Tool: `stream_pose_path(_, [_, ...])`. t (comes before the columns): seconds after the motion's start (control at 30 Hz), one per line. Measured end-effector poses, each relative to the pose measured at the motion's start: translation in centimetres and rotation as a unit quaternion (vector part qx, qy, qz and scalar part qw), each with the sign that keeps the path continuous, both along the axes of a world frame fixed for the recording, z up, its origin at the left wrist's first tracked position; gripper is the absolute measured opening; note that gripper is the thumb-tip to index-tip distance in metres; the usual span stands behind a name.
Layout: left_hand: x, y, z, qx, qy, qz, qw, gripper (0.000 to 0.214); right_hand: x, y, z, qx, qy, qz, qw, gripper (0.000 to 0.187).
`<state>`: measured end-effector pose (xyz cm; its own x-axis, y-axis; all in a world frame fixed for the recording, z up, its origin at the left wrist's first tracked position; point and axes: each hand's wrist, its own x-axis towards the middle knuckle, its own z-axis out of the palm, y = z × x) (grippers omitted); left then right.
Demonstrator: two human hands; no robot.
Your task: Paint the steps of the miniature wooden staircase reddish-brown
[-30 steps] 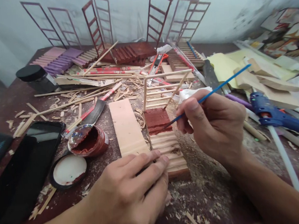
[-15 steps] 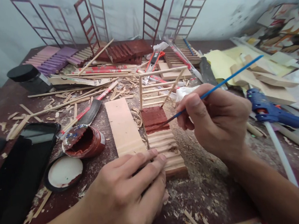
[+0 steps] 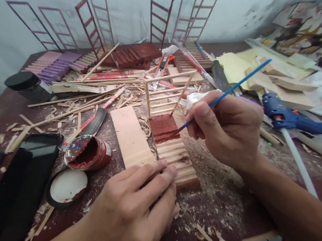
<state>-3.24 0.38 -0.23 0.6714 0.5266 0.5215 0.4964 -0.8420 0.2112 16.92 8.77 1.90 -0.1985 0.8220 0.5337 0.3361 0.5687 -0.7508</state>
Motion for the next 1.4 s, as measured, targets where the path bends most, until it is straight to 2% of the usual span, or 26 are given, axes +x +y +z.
stream_pose_path(0.17, [0.02, 0.11, -0.02, 0.0, -0.002, -0.001, 1.0, 0.02, -0.07, 0.04, -0.15, 0.0, 0.004, 0.029, 1.0, 0.024])
stream_pose_path(0.4, [-0.02, 0.02, 0.1, -0.002, -0.006, 0.0, 1.0, 0.02, -0.04, 0.0, 0.21, 0.016, -0.023, -0.023, 0.999, 0.026])
stream_pose_path(0.63, [-0.05, -0.1, 0.12, -0.001, 0.005, 0.002, 1.0, 0.02, 0.15, 0.05, -0.01, -0.006, -0.024, 0.005, 1.0, 0.025])
stream_pose_path(0.8, [0.0, -0.09, 0.03, 0.0, 0.004, 0.004, 1.0, 0.02, 0.16, 0.02, 0.27, 0.013, -0.015, -0.023, 1.0, 0.028])
stream_pose_path(1.03, [0.07, -0.18, 0.12, -0.001, 0.006, 0.005, 1.0, 0.02, 0.15, 0.08, 0.07, -0.006, -0.01, 0.008, 1.0, 0.026])
stream_pose_path(1.17, [0.08, -0.14, 0.07, -0.005, 0.008, 0.006, 1.0, 0.02, 0.44, 0.23, 0.2, 0.015, -0.036, -0.013, 0.999, 0.025])
stream_pose_path(1.4, [0.11, -0.01, 0.09, 0.001, 0.005, 0.002, 1.0, 0.02, 0.42, 0.23, 0.62, 0.035, -0.028, -0.037, 0.998, 0.028])
